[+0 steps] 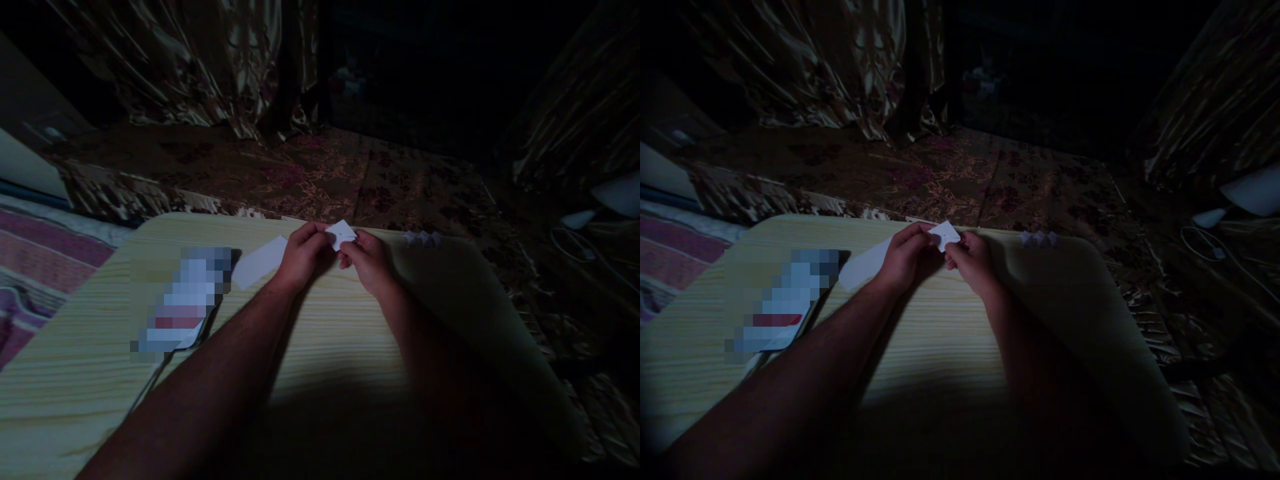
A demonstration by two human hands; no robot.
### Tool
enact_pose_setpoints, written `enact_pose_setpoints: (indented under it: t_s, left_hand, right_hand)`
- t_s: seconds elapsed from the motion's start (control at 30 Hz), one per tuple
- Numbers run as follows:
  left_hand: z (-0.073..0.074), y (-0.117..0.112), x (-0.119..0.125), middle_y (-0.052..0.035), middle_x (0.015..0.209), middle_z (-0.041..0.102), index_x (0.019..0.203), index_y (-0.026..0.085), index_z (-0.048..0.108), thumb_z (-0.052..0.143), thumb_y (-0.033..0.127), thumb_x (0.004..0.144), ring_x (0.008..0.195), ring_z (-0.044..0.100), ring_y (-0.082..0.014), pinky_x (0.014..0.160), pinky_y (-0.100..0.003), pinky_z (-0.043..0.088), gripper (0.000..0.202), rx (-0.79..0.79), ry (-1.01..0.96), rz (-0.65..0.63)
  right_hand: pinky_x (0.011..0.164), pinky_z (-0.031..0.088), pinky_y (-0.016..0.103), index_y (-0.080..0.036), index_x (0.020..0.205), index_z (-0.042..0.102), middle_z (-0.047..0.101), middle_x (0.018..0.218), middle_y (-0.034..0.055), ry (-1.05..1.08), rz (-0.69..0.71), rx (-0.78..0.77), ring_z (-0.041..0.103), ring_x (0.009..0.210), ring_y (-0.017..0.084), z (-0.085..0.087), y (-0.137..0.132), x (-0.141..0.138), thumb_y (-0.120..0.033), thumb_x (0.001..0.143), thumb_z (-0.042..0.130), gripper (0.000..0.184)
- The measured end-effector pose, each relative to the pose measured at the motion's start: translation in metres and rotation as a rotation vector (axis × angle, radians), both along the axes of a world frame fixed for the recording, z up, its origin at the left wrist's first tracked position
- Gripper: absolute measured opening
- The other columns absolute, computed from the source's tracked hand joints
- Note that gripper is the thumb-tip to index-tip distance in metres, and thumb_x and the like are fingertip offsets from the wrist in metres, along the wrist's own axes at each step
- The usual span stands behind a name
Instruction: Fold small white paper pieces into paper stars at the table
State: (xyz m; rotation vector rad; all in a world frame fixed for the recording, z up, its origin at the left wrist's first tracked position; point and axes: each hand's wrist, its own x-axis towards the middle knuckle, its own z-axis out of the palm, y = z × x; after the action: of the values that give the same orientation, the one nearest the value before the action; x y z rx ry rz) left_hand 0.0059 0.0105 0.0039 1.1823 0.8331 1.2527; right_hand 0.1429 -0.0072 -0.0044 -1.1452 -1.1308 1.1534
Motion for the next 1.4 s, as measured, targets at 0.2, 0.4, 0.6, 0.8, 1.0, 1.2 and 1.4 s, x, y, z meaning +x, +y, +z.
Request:
enact_pose_setpoints:
  t_s: [0.2, 0.4, 0.6, 0.8, 1.0, 1.2, 1.4]
  left_hand:
    - [-0.0011, 0.0046, 0.0007, -0.003, 0.077, 0.067, 0.082, 0.016, 0.071, 0.073, 0.037, 0.068, 0.066, 0.058, -0.0137, 0.061, -0.025, 0.044, 0.026, -0.043, -0.115, 0.1]
    - [-0.0066, 0.0065, -0.0022, 0.0009, 0.061, 0.06, 0.081, 0.014, 0.071, 0.075, 0.027, 0.066, 0.05, 0.046, -0.0075, 0.049, -0.021, 0.033, 0.02, -0.05, -0.068, 0.096]
    - [-0.0062, 0.0046, -0.0016, 0.0013, 0.062, 0.061, 0.077, 0.015, 0.067, 0.076, 0.024, 0.063, 0.05, 0.047, -0.007, 0.049, -0.02, 0.034, 0.019, -0.058, 0.02, 0.066]
    - [-0.007, 0.003, -0.002, 0.0006, 0.066, 0.063, 0.091, 0.015, 0.067, 0.075, 0.022, 0.064, 0.05, 0.05, -0.0076, 0.048, -0.02, 0.035, 0.03, -0.028, 0.071, -0.034]
    - [-0.0039, 0.0034, -0.0021, -0.0008, 0.065, 0.065, 0.095, 0.014, 0.066, 0.075, 0.023, 0.063, 0.048, 0.054, -0.0096, 0.046, -0.021, 0.038, 0.034, -0.085, 0.014, 0.005]
    - [-0.0026, 0.004, -0.0007, -0.0024, 0.065, 0.067, 0.082, 0.016, 0.058, 0.074, 0.022, 0.065, 0.057, 0.065, -0.015, 0.047, -0.021, 0.043, 0.025, -0.066, -0.083, 0.091]
    - [-0.0007, 0.0033, 0.0005, -0.002, 0.065, 0.066, 0.075, 0.016, 0.055, 0.076, 0.028, 0.065, 0.062, 0.067, -0.0167, 0.053, -0.024, 0.049, 0.026, -0.097, -0.105, 0.118]
  right_hand:
    - [0.038, 0.033, 0.018, -0.018, 0.067, 0.053, 0.058, 0.052, -0.0054, -0.105, 0.061, -0.022, 0.046, 0.041, 0.006, 0.0031, -0.0032, 0.0001, -0.019, 0.066, 0.061, 0.008]
    - [0.038, 0.031, 0.018, -0.019, 0.076, 0.057, 0.053, 0.05, -0.008, 0.015, 0.028, 0.003, 0.042, 0.04, 0.006, -0.0007, -0.0013, 0.0019, -0.02, 0.067, 0.063, 0.012]
    - [0.04, 0.029, 0.019, -0.017, 0.079, 0.063, 0.057, 0.058, -0.0047, 0.143, -0.085, 0.02, 0.042, 0.044, 0.005, -0.0043, 0.0032, 0.0042, -0.026, 0.069, 0.066, 0.014]
    - [0.041, 0.028, 0.019, -0.017, 0.08, 0.066, 0.055, 0.056, -0.0046, 0.168, -0.092, 0.042, 0.041, 0.045, 0.006, -0.0042, 0.0035, 0.004, -0.028, 0.069, 0.069, 0.015]
    - [0.041, 0.031, 0.02, -0.019, 0.09, 0.061, 0.054, 0.057, -0.006, 0.22, -0.094, 0.059, 0.043, 0.046, 0.007, -0.0042, 0.0059, 0.0044, -0.032, 0.072, 0.067, 0.023]
    - [0.041, 0.032, 0.02, -0.021, 0.079, 0.053, 0.052, 0.055, -0.0072, 0.161, -0.11, 0.071, 0.043, 0.044, 0.007, -0.0052, 0.0044, 0.0029, -0.03, 0.072, 0.066, 0.017]
    - [0.041, 0.032, 0.02, -0.02, 0.075, 0.056, 0.053, 0.051, -0.0063, 0.076, -0.098, 0.057, 0.044, 0.043, 0.007, -0.0014, -0.0007, 0.0006, -0.031, 0.072, 0.067, 0.017]
